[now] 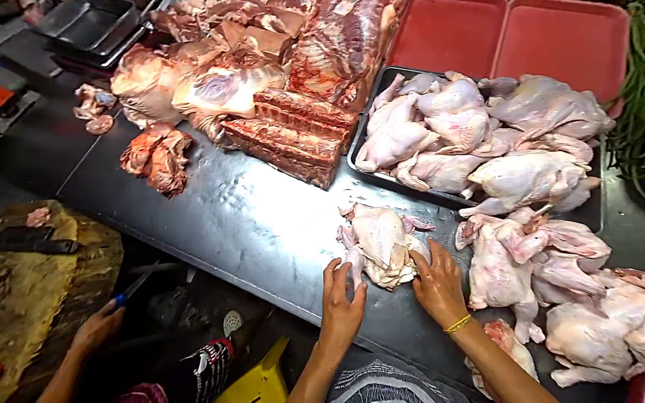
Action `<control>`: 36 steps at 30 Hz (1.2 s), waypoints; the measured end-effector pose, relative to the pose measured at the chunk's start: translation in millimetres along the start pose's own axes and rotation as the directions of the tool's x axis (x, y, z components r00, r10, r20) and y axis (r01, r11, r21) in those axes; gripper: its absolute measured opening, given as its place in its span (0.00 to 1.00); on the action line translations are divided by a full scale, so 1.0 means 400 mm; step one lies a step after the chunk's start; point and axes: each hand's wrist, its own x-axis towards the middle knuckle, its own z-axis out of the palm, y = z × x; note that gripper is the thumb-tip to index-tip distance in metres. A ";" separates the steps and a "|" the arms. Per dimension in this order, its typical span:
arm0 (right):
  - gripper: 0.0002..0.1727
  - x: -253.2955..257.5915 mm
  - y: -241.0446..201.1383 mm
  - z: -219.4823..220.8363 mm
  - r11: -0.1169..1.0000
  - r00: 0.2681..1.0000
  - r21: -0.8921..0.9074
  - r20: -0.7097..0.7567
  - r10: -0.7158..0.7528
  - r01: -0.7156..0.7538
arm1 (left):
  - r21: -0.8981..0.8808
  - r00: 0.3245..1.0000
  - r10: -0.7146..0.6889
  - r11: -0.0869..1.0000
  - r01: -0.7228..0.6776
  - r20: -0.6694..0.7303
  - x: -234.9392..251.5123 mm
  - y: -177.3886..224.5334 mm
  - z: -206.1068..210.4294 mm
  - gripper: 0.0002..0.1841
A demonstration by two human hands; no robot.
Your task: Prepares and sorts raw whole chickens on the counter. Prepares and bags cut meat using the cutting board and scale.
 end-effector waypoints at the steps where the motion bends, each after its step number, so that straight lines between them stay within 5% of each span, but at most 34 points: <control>1: 0.29 0.006 0.007 0.003 0.999 0.999 -0.024 -0.005 -0.043 0.043 | 0.046 0.998 0.057 0.997 -0.057 -0.005 -0.004 -0.003 -0.002 0.24; 5: 0.08 0.028 0.017 -0.046 0.988 0.988 0.002 -0.018 -0.153 0.153 | 0.166 0.950 0.308 0.935 -0.313 0.053 -0.012 -0.033 0.010 0.16; 8: 0.13 0.016 -0.031 -0.057 0.982 0.981 0.108 0.097 -0.167 0.156 | 0.182 0.897 0.439 0.880 -0.439 0.041 -0.020 -0.056 0.038 0.06; 13: 0.16 0.031 -0.113 -0.094 0.998 0.911 0.046 0.410 -0.055 0.040 | 0.016 0.792 0.582 0.804 -0.595 0.186 -0.050 -0.056 0.081 0.07; 16: 0.13 0.126 -0.180 -0.146 0.937 0.916 0.096 0.199 -0.348 0.335 | -0.031 0.709 0.689 0.720 -0.693 0.150 -0.035 -0.038 0.094 0.10; 18: 0.13 0.236 -0.248 -0.134 0.892 0.828 0.065 0.346 -0.441 0.448 | -0.012 0.689 0.704 0.701 -0.713 0.175 -0.022 -0.006 0.098 0.09; 21: 0.20 0.365 -0.333 -0.030 0.847 0.660 -0.206 0.723 -0.206 0.490 | 0.067 0.708 0.660 0.718 -0.693 0.249 -0.009 0.046 0.105 0.05; 25: 0.15 0.386 -0.393 0.052 0.745 0.595 -0.346 0.799 -0.085 0.570 | 0.110 0.776 0.592 0.775 -0.623 0.219 -0.007 0.073 0.107 0.04; 29: 0.15 0.453 -0.368 0.002 0.808 0.632 -0.284 0.763 -0.135 0.516 | -0.046 0.797 0.602 0.798 -0.600 0.042 -0.026 0.057 0.115 0.08; 31: 0.18 0.481 -0.325 -0.042 0.872 0.698 -0.213 0.692 -0.183 0.441 | -0.309 0.881 0.468 0.830 -0.465 -0.068 -0.039 0.036 0.098 0.09; 33: 0.21 0.455 -0.272 -0.085 0.911 0.748 -0.069 0.597 -0.288 0.406 | -0.690 0.981 0.166 0.700 -0.187 -0.098 -0.035 0.015 0.065 0.12; 36: 0.22 0.324 -0.218 -0.115 0.881 0.717 0.104 0.541 -0.440 0.462 | -0.969 0.990 -0.142 0.246 0.034 -0.002 0.013 -0.007 0.030 0.11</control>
